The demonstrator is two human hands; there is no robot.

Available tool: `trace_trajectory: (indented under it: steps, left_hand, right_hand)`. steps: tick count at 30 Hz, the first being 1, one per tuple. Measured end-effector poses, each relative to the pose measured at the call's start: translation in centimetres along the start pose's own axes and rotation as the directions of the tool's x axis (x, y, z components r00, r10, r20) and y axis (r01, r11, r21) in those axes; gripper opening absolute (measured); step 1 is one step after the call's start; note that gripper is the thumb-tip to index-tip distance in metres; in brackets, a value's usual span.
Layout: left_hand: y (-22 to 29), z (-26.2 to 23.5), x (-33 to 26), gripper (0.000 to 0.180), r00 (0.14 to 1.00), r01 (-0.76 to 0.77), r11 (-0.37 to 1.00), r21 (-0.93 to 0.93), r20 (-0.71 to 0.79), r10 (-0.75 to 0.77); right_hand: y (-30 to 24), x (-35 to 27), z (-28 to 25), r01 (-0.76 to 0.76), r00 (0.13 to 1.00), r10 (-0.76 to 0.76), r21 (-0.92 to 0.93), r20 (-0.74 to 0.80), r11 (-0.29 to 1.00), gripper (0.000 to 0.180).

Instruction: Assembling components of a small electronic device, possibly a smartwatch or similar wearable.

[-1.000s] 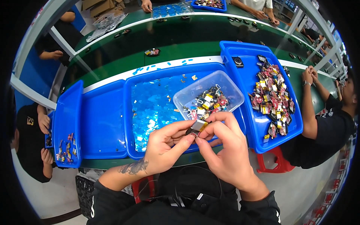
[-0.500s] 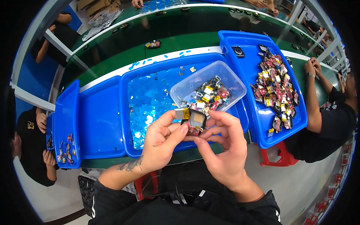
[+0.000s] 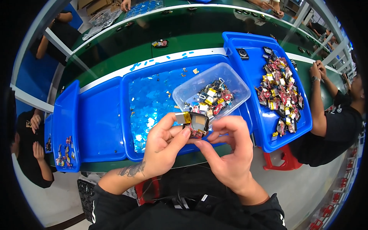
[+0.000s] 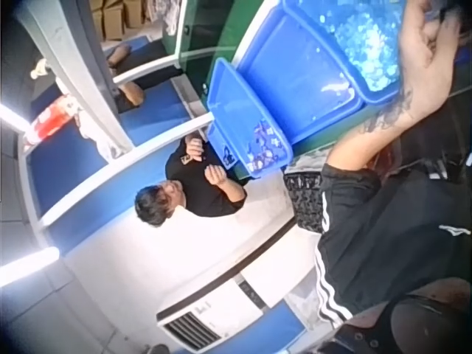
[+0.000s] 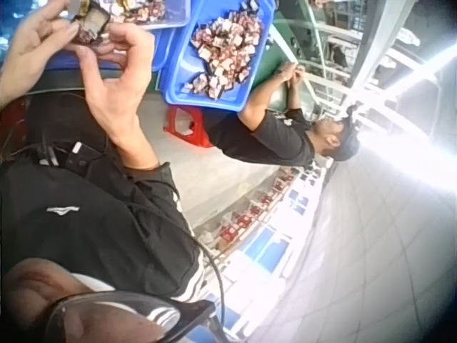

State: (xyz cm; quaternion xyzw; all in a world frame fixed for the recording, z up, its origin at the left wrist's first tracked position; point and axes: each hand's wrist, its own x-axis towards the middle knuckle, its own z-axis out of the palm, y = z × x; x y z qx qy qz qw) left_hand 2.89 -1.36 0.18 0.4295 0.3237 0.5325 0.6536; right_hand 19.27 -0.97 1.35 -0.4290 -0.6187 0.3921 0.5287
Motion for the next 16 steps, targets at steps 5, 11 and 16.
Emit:
trace_trajectory:
  steps: [5,11,16]
  left_hand:
    - [0.2,-0.4,-0.1,0.031,0.997,0.047,0.994,0.094,0.058,-0.053]
    - [0.1,-0.5,0.0,0.03,0.985,0.121,0.988,0.101,0.108,-0.132]
    - [0.2,-0.3,-0.1,0.034,0.989,0.059,0.962,0.266,0.113,-0.092]
  right_hand:
    - [-2.1,2.2,-2.4,0.296,0.937,-0.182,-0.399,0.298,0.868,0.041]
    - [-3.2,4.0,-3.2,0.415,0.841,-0.131,-0.472,0.524,0.778,0.034]
    - [-4.1,4.0,-3.2,0.458,0.835,-0.145,-0.523,0.531,0.719,0.035]
